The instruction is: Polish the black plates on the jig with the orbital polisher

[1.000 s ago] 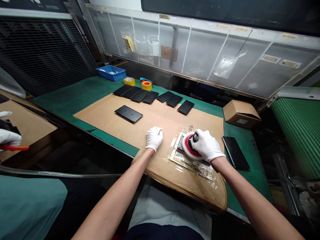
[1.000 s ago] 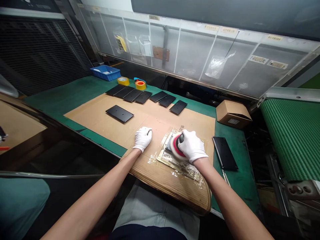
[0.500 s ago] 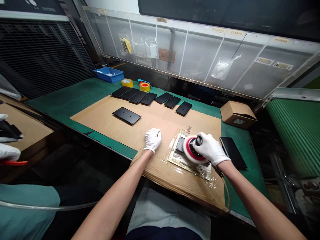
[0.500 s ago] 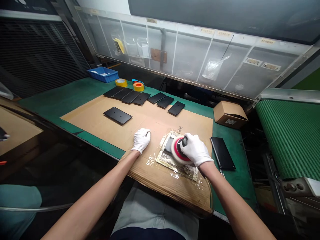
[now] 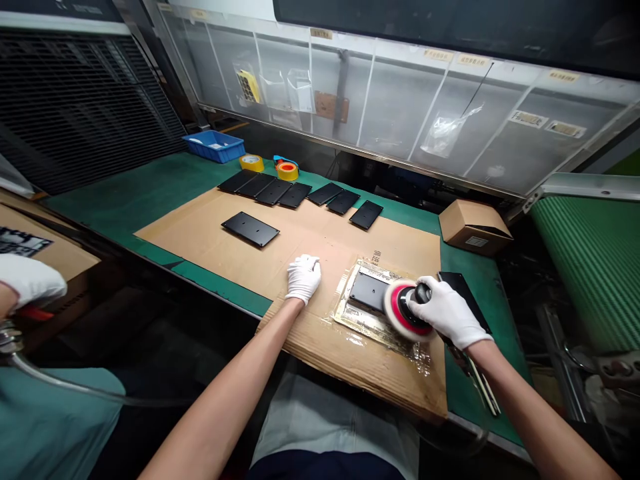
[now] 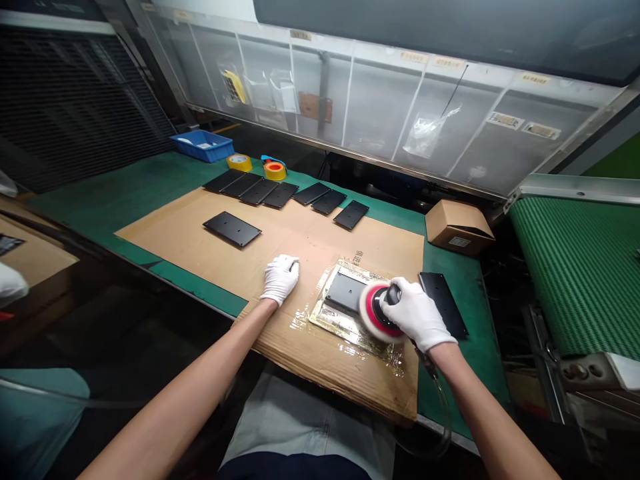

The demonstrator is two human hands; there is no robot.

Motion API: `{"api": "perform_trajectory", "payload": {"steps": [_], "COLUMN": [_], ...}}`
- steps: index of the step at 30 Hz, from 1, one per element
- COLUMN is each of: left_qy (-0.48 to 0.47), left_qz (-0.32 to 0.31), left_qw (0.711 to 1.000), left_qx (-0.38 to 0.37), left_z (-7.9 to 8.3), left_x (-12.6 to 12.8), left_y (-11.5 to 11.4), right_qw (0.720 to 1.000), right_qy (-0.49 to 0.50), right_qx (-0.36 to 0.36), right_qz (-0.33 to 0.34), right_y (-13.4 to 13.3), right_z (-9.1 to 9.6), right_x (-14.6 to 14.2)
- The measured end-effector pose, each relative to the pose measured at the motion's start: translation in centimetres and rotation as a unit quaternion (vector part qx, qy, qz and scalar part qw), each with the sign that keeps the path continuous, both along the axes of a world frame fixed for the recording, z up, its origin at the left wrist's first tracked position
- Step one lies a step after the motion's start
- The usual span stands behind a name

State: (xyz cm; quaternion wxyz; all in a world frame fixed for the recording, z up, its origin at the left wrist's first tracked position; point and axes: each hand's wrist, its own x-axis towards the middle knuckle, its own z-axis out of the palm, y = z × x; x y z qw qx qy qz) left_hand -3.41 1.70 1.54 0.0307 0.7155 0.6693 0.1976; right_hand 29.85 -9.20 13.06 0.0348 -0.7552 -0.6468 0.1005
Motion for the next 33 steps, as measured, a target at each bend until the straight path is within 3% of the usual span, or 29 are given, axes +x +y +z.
{"api": "perform_trajectory", "payload": {"steps": [9, 33], "left_qy": [0.004, 0.01], "left_qz": [-0.001, -0.004], "left_qw": [1.0, 1.0], "left_qx": [0.002, 0.0], "left_z": [0.0, -0.1], "left_x": [0.0, -0.1], "left_y": [0.1, 0.3], "right_qw": [1.0, 0.998], "right_qy": [0.003, 0.002], "right_qx": [-0.002, -0.023], "right_qz": [0.012, 0.055], "right_y": [3.3, 5.2], "right_z": [0.9, 1.3], "right_x": [0.1, -1.8]}}
